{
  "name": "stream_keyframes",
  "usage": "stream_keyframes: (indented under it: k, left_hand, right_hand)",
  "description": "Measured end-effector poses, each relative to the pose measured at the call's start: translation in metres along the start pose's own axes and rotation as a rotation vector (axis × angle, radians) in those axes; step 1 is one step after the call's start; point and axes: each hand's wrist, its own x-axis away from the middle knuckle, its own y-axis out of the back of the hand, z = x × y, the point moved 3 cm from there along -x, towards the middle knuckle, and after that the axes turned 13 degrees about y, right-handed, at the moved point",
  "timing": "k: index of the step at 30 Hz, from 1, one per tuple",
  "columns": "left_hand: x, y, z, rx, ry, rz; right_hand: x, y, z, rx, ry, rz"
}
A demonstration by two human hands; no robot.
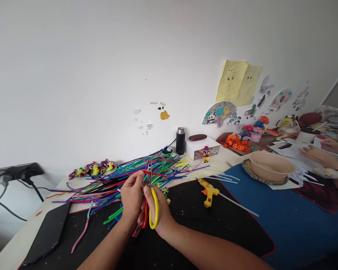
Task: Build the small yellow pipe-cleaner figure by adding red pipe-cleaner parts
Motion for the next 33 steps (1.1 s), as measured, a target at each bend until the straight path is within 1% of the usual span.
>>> stream_keyframes:
  k: [8,14,18,24,33]
  left_hand:
    - [0.0009,-0.0009,-0.0009,0.009,0.003,0.007]
    - [0.0050,-0.0023,-0.0035,0.081,0.061,0.039]
    - [0.0057,-0.0018,-0.0043,0.088,0.039,0.032]
    - [0.0072,-0.0016,-0.0054,0.092,0.001,0.023]
    - [0.0061,-0.0027,0.0025,0.083,0.028,0.053]
  right_hand:
    - [0.0012,0.0007,0.0045,0.013,-0.006,0.025]
    - [0.0014,0.0019,0.0027,0.032,0.014,0.033]
    - [0.0011,0.0014,0.0013,0.017,0.020,0.050]
    - [0.0021,0.0029,0.0027,0.005,0.007,0.042]
    - [0.0030,0.0052,0.0009,0.004,-0.001,0.031]
